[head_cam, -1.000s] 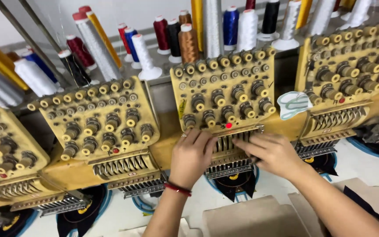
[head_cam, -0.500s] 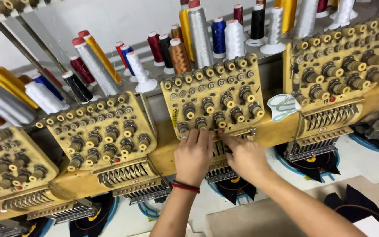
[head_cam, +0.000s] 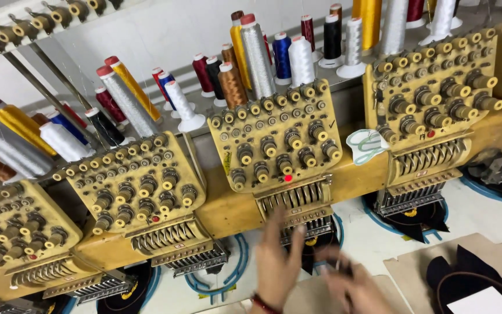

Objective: Threading and setting up an industrial multi-head embroidery machine, including adjusting tension and loading hoops.

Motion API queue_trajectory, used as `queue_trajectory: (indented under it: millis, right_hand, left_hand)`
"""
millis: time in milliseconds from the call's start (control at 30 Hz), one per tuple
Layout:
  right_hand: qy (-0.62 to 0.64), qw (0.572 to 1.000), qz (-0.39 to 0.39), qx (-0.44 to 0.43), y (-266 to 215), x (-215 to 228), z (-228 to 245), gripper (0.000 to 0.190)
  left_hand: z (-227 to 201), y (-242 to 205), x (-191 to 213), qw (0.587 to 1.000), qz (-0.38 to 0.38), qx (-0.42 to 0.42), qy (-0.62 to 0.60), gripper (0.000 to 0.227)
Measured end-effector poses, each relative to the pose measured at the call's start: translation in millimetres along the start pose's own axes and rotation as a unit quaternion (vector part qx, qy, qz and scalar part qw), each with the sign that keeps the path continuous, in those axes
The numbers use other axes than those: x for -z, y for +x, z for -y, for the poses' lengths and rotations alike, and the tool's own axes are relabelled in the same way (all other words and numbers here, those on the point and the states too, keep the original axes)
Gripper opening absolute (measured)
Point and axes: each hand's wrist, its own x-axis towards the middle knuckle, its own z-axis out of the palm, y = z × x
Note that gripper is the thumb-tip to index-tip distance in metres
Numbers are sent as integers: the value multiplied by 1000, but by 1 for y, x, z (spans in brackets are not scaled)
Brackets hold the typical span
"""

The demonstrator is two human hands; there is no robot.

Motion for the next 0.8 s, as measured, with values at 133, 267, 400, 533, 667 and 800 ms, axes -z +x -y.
queue_trajectory:
  millis: [133,267,400,533,667,800]
  right_hand:
    - [-307,939,143,65,12,92,-45,34]
    - [-499,865,-11,43,-33,77,51,80]
    - [-552,729,150,377,-39,31,116,87]
    - [-545,750,287,240,-15,-18,127,110]
    - [-463,863,115,165,24,-26,128,25]
    - [-336,892,21,302,21,-52,151,16]
  left_hand:
    - [-2,-32,-7,848,89,363,-376,62]
    - [37,-58,-11,988,-56,120,-85,18]
    - [5,-34,-1,928,-32,-340,151,10]
    - [-2,-3,6,897,76,-419,116,13]
    - [13,31,0,963,56,-259,41,7]
    - [37,47,-28,998,25,-12,-52,40]
